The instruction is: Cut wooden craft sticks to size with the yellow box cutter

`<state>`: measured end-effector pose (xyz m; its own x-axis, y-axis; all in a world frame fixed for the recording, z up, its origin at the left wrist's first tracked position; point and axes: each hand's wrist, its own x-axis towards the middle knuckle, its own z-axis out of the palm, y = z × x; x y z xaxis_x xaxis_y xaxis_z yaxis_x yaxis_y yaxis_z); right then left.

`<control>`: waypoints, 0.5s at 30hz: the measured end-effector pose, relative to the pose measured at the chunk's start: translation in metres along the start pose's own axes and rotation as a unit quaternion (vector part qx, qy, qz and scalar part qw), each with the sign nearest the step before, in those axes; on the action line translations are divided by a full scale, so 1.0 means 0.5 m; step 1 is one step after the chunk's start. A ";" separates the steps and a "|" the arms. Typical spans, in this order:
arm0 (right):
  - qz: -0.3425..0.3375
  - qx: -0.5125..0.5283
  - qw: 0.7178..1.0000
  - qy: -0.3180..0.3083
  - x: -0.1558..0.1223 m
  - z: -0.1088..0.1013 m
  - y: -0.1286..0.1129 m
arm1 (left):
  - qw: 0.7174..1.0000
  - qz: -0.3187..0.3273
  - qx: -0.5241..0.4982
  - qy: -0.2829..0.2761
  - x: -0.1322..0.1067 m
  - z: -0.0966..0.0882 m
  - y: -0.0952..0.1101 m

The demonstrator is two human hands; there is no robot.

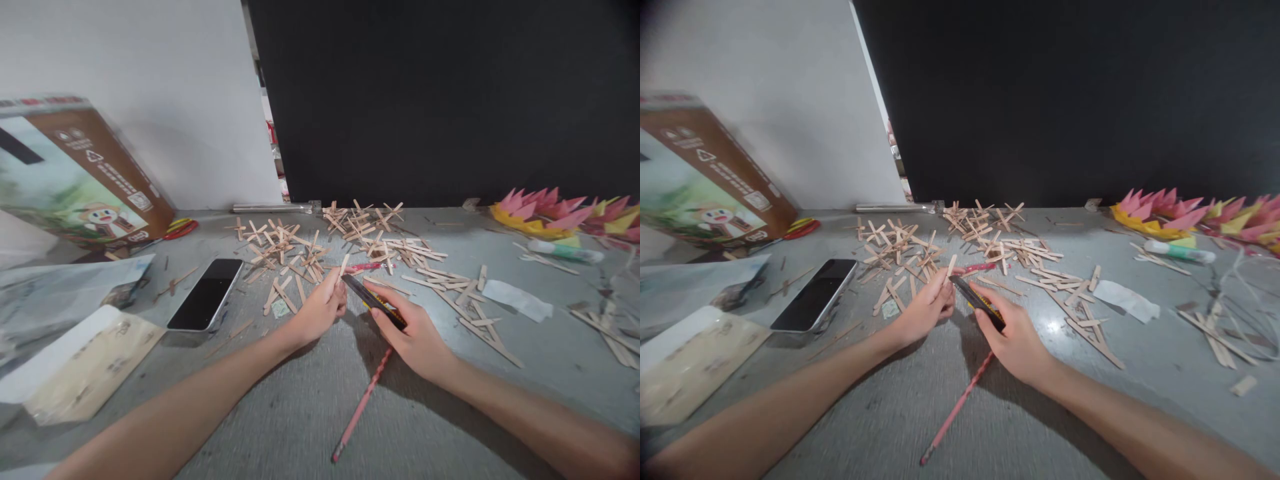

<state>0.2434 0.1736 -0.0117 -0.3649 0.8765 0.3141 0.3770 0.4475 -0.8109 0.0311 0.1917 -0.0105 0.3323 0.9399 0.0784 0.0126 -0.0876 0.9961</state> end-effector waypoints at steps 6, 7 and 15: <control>0.142 0.216 0.964 -0.063 0.006 0.000 -0.004 | 1.000 0.011 -0.025 0.004 0.004 0.001 -0.008; 0.150 0.236 0.958 -0.065 0.008 -0.001 -0.003 | 0.999 0.014 -0.030 0.002 0.005 0.001 -0.009; 0.193 0.342 0.916 -0.080 0.019 -0.007 0.002 | 0.999 0.021 -0.045 -0.007 0.006 -0.001 -0.012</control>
<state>0.2431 0.1830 -0.0078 -0.4571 0.8844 -0.0941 -0.0974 -0.1549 -0.9831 0.0317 0.1950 -0.0163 0.3441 0.9312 0.1198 -0.0863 -0.0957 0.9917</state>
